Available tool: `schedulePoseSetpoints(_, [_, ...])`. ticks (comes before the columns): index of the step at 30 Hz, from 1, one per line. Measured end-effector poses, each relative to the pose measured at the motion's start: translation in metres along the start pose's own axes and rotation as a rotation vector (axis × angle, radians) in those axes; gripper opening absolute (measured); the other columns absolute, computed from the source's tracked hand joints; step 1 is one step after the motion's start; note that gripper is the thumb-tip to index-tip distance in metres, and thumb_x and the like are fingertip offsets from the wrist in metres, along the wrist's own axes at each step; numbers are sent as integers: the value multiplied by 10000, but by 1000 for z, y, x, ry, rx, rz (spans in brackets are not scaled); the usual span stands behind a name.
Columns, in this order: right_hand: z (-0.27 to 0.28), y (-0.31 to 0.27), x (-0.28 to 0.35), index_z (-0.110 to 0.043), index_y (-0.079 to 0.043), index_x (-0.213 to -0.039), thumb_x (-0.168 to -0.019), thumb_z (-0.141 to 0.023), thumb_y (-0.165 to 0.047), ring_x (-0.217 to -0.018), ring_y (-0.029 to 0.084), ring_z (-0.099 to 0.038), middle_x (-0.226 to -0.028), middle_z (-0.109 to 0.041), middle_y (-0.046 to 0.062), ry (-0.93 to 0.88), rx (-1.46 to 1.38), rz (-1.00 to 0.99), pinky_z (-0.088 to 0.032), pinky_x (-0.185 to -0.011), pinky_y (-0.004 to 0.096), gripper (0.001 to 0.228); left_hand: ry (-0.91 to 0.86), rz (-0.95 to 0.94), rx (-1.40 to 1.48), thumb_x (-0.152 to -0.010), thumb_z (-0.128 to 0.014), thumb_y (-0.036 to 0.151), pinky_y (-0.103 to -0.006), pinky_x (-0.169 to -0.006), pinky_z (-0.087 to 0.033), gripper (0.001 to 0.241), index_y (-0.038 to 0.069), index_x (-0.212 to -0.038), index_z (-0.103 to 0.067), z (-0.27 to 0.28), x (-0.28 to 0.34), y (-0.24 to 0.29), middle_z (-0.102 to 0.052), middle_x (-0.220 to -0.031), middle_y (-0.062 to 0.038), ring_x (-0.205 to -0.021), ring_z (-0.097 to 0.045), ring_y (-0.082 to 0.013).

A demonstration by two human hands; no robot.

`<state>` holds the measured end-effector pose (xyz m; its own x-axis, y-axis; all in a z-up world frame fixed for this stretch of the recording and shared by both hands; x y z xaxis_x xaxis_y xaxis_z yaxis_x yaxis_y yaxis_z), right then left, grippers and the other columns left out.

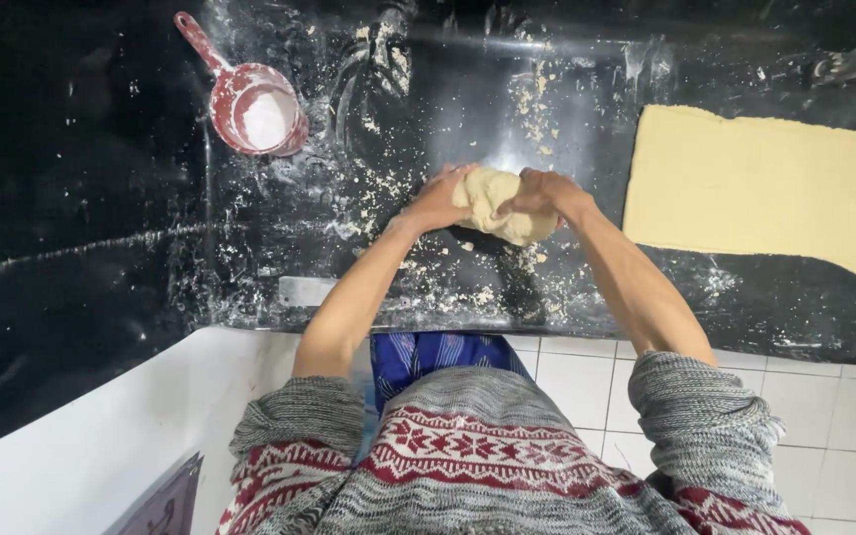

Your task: Kneading a ball of dough on a floured surface using both hands

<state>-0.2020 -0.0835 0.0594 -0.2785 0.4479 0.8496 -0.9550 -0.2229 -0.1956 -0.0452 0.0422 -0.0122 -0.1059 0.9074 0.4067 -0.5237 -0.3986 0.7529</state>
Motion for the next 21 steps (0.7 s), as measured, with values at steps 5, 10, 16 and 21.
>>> schedulePoseSetpoints(5, [19, -25, 22, -434, -125, -1527, -759, -693, -714, -1055, 500, -670, -1362, -539, 347, -8, 41, 97, -666, -609, 421, 1002, 64, -39, -98, -616, -914, 302, -641, -1227, -179, 1394, 240, -1666, 0, -21, 24, -6, -13, -1688, -241, -1564, -28, -449])
schedulePoseSetpoints(10, [0, -27, -15, -538, -70, -1460, -861, -558, -851, -1126, 531, -628, -1250, -604, 368, 60, -61, 235, -623, -852, 550, 984, 439, -58, -2, -544, -1027, 269, -589, -1249, -218, 1423, 197, -1655, -141, -41, 0, -48, -241, -1609, -256, -1515, -209, -476])
schedulePoseSetpoints(16, [-36, -41, -51, -618, -176, -1396, -966, -592, -580, -1199, 457, -555, -1328, -489, 240, 501, -328, 393, -527, -964, 565, 590, 428, 26, -27, -482, -1014, 289, -539, -1204, -324, 1415, 275, -1634, -192, -22, -16, -45, -350, -1557, -173, -1469, -357, -399])
schedulePoseSetpoints(21, [-64, -50, -70, -754, -168, -1169, -960, -528, -392, -1056, 381, -678, -1159, -660, 169, 1044, -314, 508, -524, -898, 480, 381, 370, 223, -109, -468, -1005, 309, -522, -1160, -340, 1430, 385, -1617, -158, -29, -40, -58, -340, -1519, -95, -1419, -381, -342])
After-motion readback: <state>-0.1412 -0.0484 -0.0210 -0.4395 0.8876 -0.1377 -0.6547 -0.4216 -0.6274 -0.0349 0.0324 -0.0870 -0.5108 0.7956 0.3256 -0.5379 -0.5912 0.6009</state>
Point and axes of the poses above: each hand's wrist, its own x-axis away from the middle knuckle, its own z-axis out of the back of the hand, y = z × x, the point moved 2 cm from there along -x, towards the middle knuckle
